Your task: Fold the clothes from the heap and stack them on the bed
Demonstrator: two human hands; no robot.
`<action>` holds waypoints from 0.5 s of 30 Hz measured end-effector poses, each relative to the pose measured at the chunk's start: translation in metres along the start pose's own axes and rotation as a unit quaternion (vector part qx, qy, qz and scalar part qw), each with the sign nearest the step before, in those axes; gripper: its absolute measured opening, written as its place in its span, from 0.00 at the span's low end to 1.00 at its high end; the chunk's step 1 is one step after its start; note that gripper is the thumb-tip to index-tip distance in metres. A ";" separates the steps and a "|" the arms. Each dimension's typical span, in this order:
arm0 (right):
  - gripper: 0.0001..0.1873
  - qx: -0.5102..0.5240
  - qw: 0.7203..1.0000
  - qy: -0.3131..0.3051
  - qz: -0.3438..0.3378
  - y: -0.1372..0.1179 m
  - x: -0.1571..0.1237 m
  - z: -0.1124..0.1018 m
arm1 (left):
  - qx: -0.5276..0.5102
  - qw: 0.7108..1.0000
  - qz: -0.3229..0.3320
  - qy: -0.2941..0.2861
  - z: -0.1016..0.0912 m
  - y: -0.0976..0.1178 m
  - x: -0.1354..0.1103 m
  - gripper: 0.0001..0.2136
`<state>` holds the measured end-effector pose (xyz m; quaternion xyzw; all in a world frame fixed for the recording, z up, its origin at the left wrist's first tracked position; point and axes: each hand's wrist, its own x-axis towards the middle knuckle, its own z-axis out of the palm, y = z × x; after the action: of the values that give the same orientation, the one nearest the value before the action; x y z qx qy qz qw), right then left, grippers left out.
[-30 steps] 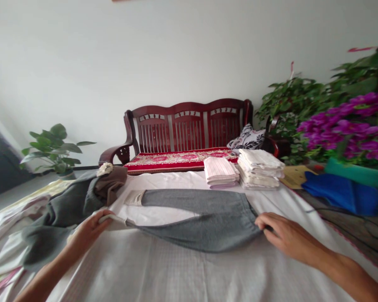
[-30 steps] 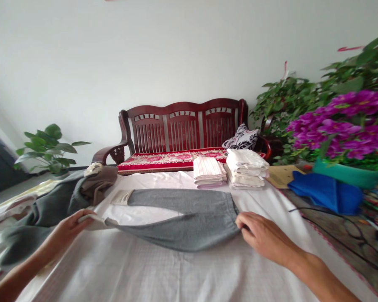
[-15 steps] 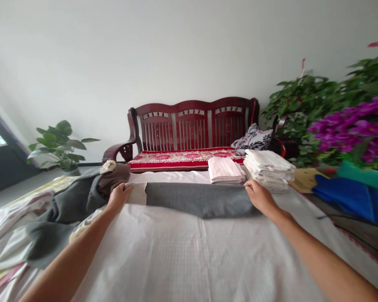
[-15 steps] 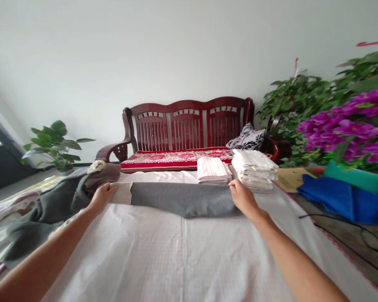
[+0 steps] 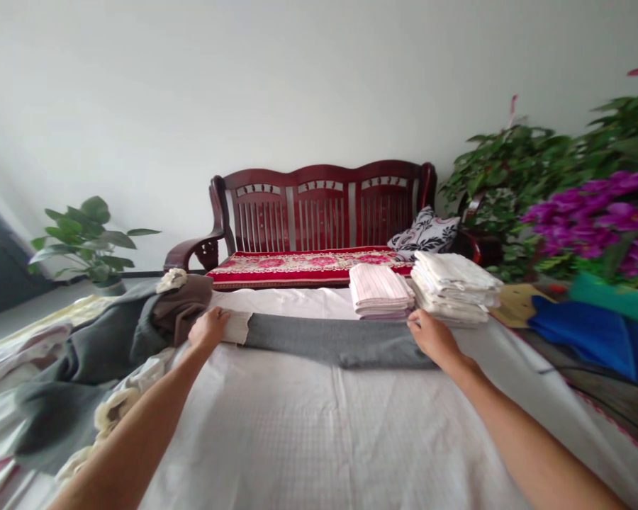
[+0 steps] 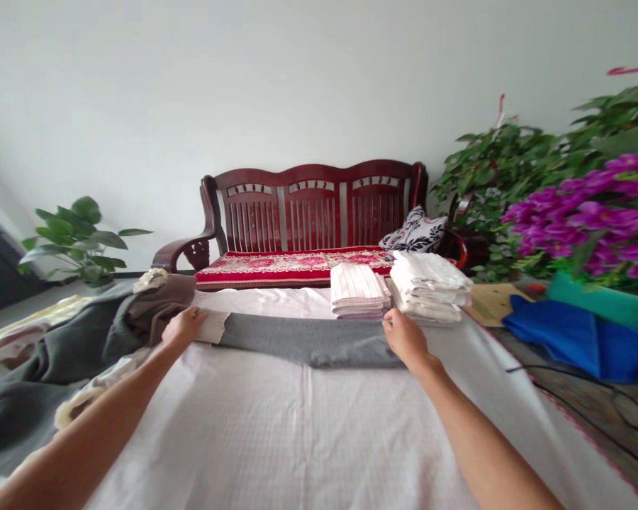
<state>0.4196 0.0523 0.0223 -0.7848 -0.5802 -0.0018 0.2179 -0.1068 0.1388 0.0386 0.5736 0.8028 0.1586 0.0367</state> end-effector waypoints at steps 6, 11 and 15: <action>0.12 -0.035 0.999 -0.006 0.019 -0.009 -0.007 -0.001 | 0.046 0.999 -0.002 -0.014 0.003 0.004 0.003 0.19; 0.15 -0.040 0.998 -0.023 0.043 -0.010 -0.007 -0.001 | 0.060 0.997 0.024 0.034 0.007 0.009 -0.006 0.18; 0.18 -0.004 0.997 -0.062 0.043 0.002 -0.004 -0.003 | -0.011 0.989 0.062 0.136 -0.001 0.032 -0.035 0.18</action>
<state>0.4209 0.0475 0.0238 -0.8086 -0.5580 0.0544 0.1784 -0.0664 0.1155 0.0452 0.5946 0.7616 0.2459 -0.0769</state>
